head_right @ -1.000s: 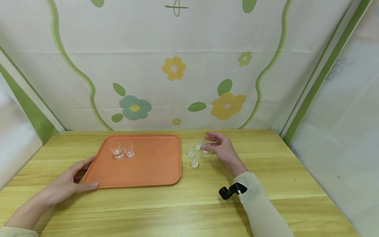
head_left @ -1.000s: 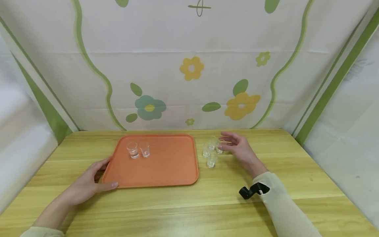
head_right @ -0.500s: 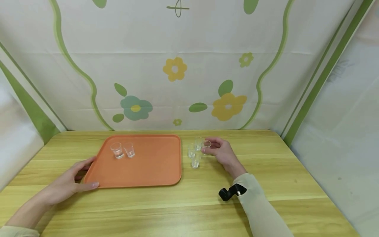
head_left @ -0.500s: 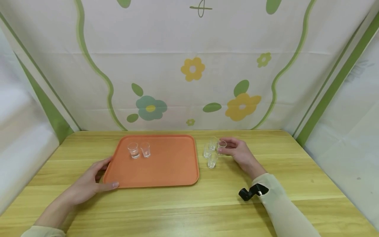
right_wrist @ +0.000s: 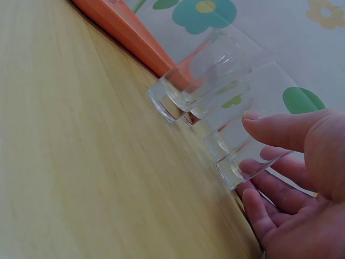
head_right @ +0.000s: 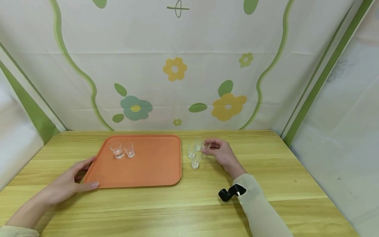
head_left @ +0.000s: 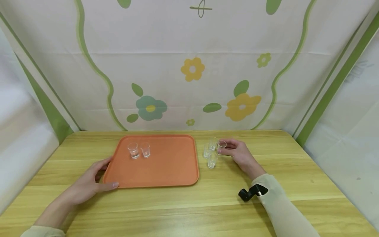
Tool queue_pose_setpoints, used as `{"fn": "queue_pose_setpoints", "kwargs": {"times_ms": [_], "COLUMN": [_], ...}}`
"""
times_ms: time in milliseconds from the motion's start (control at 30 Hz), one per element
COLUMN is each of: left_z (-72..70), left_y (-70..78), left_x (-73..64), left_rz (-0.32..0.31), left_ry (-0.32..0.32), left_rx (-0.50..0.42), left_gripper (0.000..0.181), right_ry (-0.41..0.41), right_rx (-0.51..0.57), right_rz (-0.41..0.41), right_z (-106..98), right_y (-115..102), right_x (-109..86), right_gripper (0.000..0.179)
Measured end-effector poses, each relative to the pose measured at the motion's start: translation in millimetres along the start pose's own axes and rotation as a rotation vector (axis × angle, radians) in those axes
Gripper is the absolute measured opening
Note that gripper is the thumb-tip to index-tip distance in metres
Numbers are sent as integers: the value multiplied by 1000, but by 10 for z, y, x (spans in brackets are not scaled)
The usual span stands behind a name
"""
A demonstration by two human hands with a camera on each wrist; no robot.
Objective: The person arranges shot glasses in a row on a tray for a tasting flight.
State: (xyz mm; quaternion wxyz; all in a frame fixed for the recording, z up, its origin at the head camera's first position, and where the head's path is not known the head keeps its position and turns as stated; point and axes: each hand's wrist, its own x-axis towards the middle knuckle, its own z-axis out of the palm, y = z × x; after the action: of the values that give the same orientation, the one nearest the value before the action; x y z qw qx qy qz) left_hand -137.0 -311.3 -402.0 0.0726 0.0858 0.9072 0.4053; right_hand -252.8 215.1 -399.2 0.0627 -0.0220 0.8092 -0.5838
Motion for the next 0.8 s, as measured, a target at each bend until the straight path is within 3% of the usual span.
{"fn": "queue_pose_setpoints", "kwargs": {"times_ms": [800], "left_z": [5], "left_y": [10], "left_x": [-4], "left_rz": [2], "left_ry": [9], "left_rx": [10], "left_gripper": [102], "right_ry": [0], "right_rx": [-7], "right_rz": [-5], "right_z": [-4], "right_y": [15], "right_x": [-3], "right_gripper": [53]}}
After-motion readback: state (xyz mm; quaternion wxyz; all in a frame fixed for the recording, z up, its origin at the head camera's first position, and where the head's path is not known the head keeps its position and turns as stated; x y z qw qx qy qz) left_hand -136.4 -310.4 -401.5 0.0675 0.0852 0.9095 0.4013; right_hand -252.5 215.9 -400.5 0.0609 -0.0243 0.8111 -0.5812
